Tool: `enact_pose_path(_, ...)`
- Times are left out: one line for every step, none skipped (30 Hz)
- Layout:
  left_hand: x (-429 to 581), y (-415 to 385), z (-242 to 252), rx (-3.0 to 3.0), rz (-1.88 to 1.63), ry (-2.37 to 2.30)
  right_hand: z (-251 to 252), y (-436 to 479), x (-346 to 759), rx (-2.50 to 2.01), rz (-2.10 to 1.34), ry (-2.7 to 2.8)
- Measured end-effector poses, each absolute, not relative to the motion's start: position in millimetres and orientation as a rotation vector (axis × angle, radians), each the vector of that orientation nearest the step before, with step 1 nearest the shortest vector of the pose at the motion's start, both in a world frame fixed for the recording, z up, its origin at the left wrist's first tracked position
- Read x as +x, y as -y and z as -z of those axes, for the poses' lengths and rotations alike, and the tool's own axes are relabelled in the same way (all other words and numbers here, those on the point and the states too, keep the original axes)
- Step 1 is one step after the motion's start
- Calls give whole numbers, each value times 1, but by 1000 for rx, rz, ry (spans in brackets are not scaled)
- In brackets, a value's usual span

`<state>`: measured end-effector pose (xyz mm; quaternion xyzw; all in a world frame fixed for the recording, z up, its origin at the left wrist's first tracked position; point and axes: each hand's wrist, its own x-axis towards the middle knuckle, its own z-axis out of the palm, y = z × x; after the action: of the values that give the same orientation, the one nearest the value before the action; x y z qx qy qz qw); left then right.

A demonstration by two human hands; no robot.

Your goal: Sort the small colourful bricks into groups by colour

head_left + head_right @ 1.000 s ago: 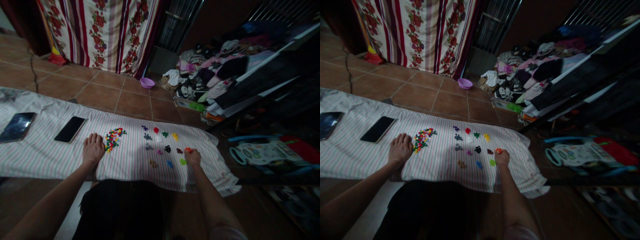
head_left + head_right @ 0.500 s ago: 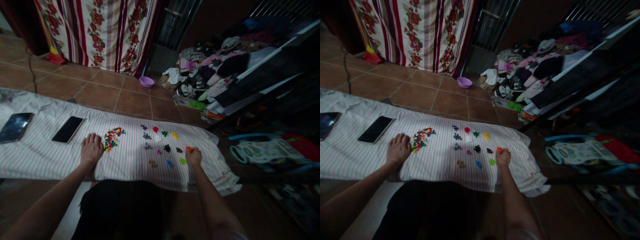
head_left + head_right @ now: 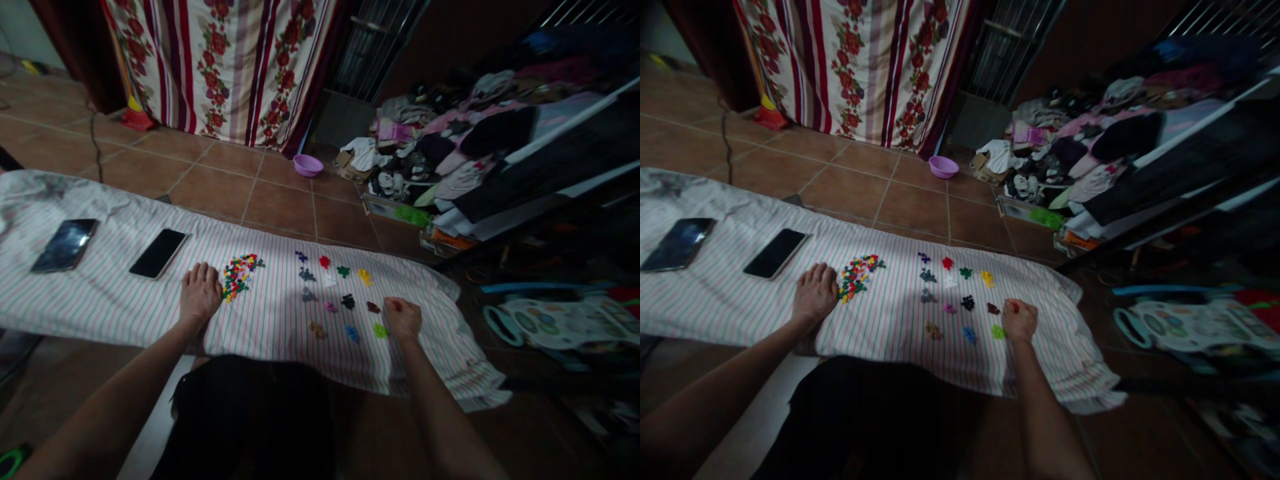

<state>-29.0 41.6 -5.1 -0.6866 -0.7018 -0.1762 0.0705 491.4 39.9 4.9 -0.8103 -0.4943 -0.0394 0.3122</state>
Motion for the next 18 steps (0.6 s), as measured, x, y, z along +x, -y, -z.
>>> enact_pose_path(-29, -42, 6, -2065, 535, 2115, -8, -42, 487, -2132, 111, 1315)
enact_pose_path(-29, -42, 6, -2067, 540, 2118, -11, -45, 481, -2119, 117, 1322)
enact_pose_path(-29, -42, 6, -2067, 546, 2119, -14, -48, 473, -2099, 117, 1327)
enact_pose_path(-29, -42, 7, -2066, 553, 2121, -18, -52, 464, -2074, 115, 1328)
enact_pose_path(-29, -42, 7, -2064, 558, 2124, -22, -57, 454, -2040, 105, 1335)
enact_pose_path(-29, -42, 7, -2064, 559, 2125, -25, -61, 443, -1996, 88, 1350)
enact_pose_path(-29, -42, 6, -2064, 557, 2125, -29, -65, 430, -1945, 66, 1368)
enact_pose_path(-29, -42, 6, -2063, 553, 2125, -31, -69, 416, -1888, 39, 1398)
enact_pose_path(-29, -42, 5, -2061, 549, 2126, -34, -73, 402, -1824, 2, 1443)
enact_pose_path(-29, -42, 5, -2061, 546, 2127, -35, -76, 386, -1761, -35, 1489)
enact_pose_path(-29, -42, 4, -2064, 545, 2128, -36, -79, 370, -1701, -65, 1539)
enact_pose_path(-29, -42, 4, -2067, 545, 2130, -36, -81, 353, -1654, -102, 1583)
enact_pose_path(-29, -42, 4, -2069, 547, 2133, -36, -83, 336, -1625, -144, 1608)
enact_pose_path(-29, -43, 4, -2072, 548, 2136, -34, -85, 318, -1598, -189, 1619)
enact_pose_path(-29, -43, 4, -2074, 550, 2136, -32, -87, 300, -1567, -241, 1626)
enact_pose_path(-29, -43, 4, -2074, 553, 2136, -30, -88, 283, -1529, -298, 1633)
enact_pose_path(-29, -43, 4, -2073, 556, 2134, -27, -90, 265, -1482, -367, 1661)
enact_pose_path(-29, -43, 4, -2071, 562, 2132, -24, -92, 248, -1445, -428, 1697)
